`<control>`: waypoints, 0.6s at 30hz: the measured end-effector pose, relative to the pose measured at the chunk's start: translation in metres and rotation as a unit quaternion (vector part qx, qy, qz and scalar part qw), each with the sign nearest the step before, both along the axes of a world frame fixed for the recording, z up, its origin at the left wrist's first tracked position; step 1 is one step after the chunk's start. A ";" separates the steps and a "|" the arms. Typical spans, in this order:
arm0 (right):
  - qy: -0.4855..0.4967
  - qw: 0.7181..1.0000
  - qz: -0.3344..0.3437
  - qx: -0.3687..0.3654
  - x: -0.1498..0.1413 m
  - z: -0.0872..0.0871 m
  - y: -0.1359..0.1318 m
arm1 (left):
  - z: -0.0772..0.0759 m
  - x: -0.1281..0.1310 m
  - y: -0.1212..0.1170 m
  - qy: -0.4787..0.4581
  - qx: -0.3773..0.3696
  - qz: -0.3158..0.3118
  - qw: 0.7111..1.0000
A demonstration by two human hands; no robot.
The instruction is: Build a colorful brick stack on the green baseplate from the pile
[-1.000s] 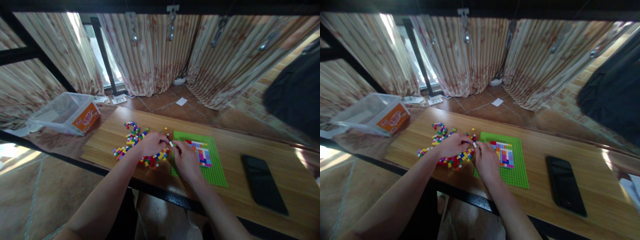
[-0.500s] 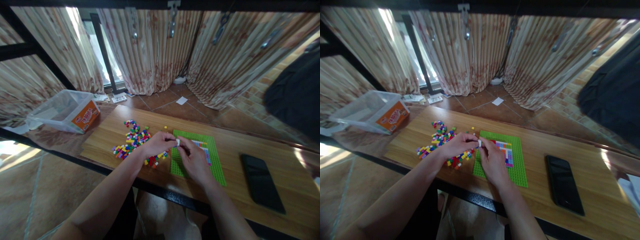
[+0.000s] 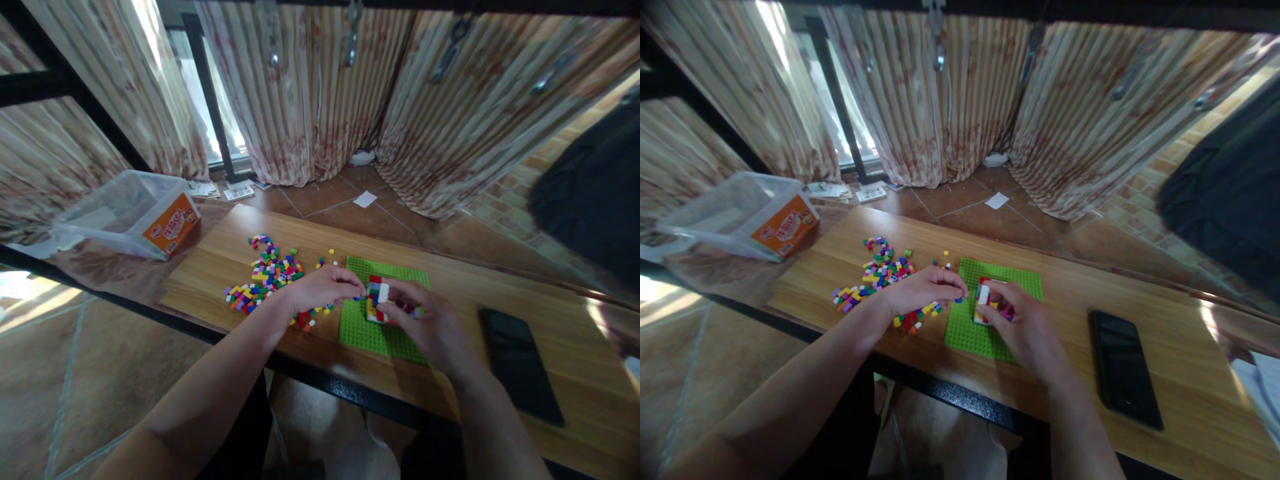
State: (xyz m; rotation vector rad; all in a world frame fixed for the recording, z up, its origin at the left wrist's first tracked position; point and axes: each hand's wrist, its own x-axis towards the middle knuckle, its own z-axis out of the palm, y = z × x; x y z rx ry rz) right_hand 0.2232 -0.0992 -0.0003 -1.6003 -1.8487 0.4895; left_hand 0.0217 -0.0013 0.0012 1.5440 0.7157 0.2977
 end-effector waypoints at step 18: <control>-0.205 0.975 0.073 0.043 0.000 -0.016 -0.003 | -0.010 0.003 -0.003 0.100 0.229 -0.079 0.965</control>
